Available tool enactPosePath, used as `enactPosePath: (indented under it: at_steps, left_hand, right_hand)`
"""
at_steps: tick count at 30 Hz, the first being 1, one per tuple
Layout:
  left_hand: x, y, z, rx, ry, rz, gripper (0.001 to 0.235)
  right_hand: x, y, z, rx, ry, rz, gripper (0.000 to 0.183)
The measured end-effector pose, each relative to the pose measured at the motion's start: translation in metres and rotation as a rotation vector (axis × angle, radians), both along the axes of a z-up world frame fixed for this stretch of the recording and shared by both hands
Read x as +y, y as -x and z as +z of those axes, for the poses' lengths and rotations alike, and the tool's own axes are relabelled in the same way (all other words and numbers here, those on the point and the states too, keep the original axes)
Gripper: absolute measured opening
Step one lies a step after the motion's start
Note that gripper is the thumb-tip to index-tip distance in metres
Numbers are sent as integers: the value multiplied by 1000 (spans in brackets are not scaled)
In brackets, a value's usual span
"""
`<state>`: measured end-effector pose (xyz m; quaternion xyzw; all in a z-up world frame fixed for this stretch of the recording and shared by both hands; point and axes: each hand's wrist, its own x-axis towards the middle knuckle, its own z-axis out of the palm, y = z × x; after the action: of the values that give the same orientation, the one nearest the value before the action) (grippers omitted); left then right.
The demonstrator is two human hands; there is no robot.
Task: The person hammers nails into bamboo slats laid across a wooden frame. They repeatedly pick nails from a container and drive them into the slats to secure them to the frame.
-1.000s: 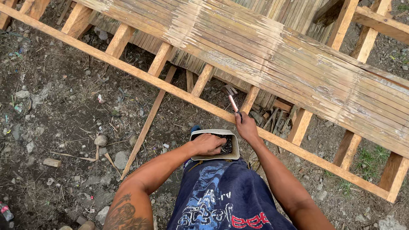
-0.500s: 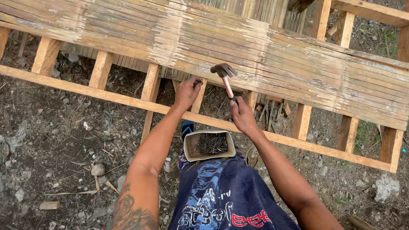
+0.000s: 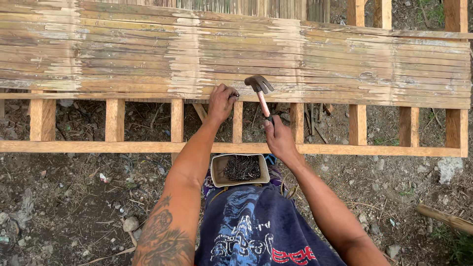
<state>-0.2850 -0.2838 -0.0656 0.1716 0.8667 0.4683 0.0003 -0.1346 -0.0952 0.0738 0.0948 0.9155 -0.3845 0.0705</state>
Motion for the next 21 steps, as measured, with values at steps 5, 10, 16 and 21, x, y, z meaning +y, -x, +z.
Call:
enactPosePath:
  at_steps: [5, 10, 16, 21]
  left_hand:
    - [-1, -1, 3, 53, 12, -8, 12]
    - [-2, -1, 5, 81, 17, -21, 12]
    - [-6, 5, -10, -18, -217, -19, 47]
    - [-4, 10, -11, -66, -138, -53, 57]
  right_hand:
    - [-15, -7, -13, 188, -70, 71, 23]
    - [-22, 10, -7, -7, -157, 55, 21]
    - [-12, -29, 3, 536, 79, 102, 29]
    - [-32, 13, -17, -203, -180, -5, 28]
